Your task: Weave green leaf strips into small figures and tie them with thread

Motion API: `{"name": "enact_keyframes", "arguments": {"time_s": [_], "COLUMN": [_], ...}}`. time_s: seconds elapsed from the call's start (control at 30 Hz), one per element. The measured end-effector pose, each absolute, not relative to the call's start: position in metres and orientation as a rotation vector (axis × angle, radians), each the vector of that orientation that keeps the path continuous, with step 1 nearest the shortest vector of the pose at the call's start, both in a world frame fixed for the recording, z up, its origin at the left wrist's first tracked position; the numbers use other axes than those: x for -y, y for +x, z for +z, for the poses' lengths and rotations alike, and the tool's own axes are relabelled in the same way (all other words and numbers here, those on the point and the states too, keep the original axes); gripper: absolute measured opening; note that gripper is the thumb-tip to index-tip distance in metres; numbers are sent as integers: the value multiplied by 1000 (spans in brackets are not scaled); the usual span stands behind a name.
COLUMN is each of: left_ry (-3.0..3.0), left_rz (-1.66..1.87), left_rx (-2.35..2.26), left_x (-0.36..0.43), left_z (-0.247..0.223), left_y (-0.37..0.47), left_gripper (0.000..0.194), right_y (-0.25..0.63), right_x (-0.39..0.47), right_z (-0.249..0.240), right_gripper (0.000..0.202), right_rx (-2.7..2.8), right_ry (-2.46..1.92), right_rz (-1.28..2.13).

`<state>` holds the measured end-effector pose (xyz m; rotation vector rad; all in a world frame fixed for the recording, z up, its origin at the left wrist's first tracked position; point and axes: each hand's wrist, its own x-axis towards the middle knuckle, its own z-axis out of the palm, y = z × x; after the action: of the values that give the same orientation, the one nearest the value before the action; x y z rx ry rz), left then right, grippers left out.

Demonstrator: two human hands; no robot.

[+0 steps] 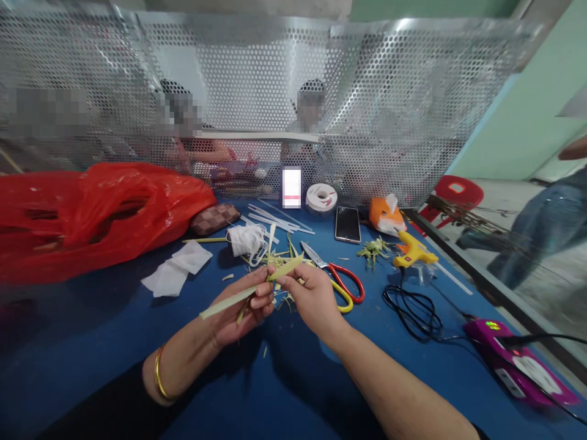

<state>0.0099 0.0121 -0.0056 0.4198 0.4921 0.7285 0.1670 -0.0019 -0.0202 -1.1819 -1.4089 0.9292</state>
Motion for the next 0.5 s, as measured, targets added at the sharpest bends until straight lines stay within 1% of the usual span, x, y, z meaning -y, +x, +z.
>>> {"name": "enact_keyframes", "arguments": {"time_s": [0.1,0.23,0.5], "left_ry": [468,491,489], "left_rz": [808,861,856], "left_rx": [-516,-572,-593], "left_x": [-11,-12,-14], "left_z": [-8,-8,-8], "left_y": [13,16,15], "left_gripper": [5,6,5], "right_y": [169,168,169], "right_x": [0,2,5], "right_z": [-21,-19,-18], "right_gripper": [14,16,17], "right_rx": [1459,1523,1568], "right_ry": [-1170,-1186,-1239], "right_rz": [844,777,724]}}
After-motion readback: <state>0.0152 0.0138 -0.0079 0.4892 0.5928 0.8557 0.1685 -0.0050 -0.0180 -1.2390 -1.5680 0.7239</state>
